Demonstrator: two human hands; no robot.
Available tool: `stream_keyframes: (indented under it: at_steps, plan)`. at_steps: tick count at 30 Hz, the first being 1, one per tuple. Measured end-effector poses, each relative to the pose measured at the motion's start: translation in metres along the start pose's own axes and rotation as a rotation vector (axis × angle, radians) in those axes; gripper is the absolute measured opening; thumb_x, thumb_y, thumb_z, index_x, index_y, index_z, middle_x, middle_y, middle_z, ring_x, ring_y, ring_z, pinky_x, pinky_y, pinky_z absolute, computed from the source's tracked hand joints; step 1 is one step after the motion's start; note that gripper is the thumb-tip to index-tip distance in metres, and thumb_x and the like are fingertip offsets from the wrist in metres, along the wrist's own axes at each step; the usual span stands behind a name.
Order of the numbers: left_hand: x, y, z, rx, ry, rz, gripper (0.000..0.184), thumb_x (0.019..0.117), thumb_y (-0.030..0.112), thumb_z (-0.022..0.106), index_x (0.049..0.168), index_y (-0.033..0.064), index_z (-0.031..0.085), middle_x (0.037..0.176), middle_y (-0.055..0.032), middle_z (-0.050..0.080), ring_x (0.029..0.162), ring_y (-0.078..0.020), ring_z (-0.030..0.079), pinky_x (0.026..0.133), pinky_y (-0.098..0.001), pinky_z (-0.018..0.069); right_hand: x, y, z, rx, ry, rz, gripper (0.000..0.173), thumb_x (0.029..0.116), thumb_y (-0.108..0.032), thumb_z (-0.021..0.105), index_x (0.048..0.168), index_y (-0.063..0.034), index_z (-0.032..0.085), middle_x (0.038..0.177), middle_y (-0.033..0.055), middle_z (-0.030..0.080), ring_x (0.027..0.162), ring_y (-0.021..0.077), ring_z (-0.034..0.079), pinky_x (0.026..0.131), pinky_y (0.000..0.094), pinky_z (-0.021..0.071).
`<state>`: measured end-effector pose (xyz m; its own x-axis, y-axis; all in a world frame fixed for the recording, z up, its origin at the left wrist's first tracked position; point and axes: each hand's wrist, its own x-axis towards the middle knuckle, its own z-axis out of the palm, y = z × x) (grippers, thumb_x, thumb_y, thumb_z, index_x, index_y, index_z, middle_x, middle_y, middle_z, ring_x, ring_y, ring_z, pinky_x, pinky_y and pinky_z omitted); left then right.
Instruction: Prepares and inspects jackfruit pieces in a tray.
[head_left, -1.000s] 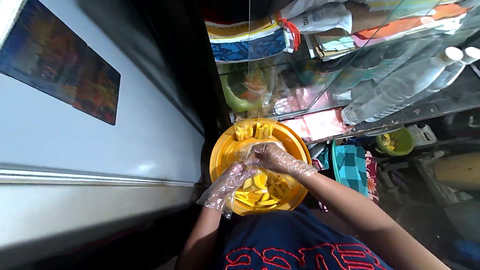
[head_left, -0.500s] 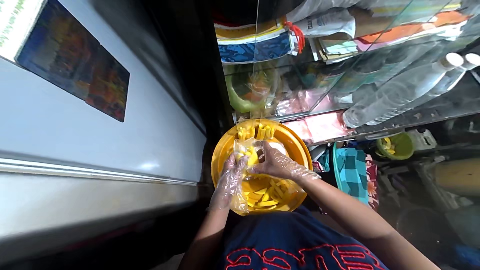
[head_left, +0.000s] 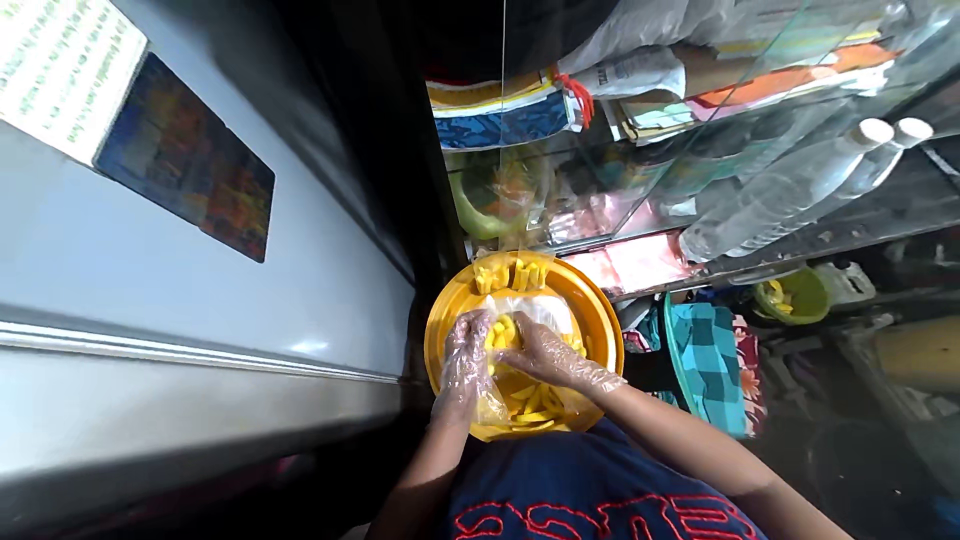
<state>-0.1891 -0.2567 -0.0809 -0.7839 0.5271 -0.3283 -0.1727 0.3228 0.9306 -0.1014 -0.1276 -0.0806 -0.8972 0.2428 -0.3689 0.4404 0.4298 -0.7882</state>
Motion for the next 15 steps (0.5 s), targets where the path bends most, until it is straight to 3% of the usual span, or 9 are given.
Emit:
stream_keyframes:
  at_steps: [5, 7, 13, 15]
  plan:
    - [0.003, -0.002, 0.004, -0.022, 0.1, -0.002, 0.029, 0.1074, 0.023, 0.051, 0.126, 0.0035, 0.062, 0.118, -0.0115, 0.066, 0.109, -0.0146, 0.062, 0.098, -0.0341, 0.0495, -0.003, -0.008, 0.012, 0.042, 0.065, 0.083, 0.073, 0.0932, -0.036, 0.072, 0.146, 0.0026, 0.041, 0.123, 0.0235, 0.064, 0.116, 0.0322, 0.063, 0.104, 0.0478, 0.0478]
    - [0.002, -0.002, 0.005, -0.028, 0.101, -0.01, 0.032, 0.108, 0.024, 0.049, 0.13, 0.0029, 0.059, 0.124, -0.0129, 0.064, 0.114, -0.0162, 0.06, 0.1, -0.0355, 0.0482, -0.004, -0.007, 0.015, 0.074, 0.106, 0.06, 0.067, 0.0948, -0.033, 0.07, 0.143, 0.0047, 0.043, 0.122, 0.0248, 0.064, 0.115, 0.0319, 0.063, 0.104, 0.0459, 0.0477]
    - [0.001, -0.002, 0.008, -0.062, 0.18, 0.066, 0.027, 0.1068, 0.017, 0.051, 0.124, -0.0019, 0.06, 0.114, -0.0125, 0.066, 0.105, -0.0113, 0.062, 0.096, -0.0294, 0.0499, -0.005, -0.005, 0.007, 0.116, 0.153, 0.054, 0.053, 0.0961, -0.032, 0.067, 0.134, 0.0032, 0.055, 0.116, 0.0221, 0.067, 0.108, 0.0285, 0.065, 0.099, 0.0446, 0.0501]
    - [0.002, -0.002, 0.007, -0.148, 0.163, 0.076, 0.027, 0.1067, 0.016, 0.051, 0.125, -0.002, 0.058, 0.114, -0.0116, 0.065, 0.102, -0.0097, 0.062, 0.093, -0.0278, 0.0516, -0.004, -0.003, 0.005, 0.204, 0.132, 0.013, 0.05, 0.0961, -0.03, 0.067, 0.133, 0.0015, 0.055, 0.113, 0.0186, 0.067, 0.1, 0.0223, 0.066, 0.091, 0.0393, 0.0533]
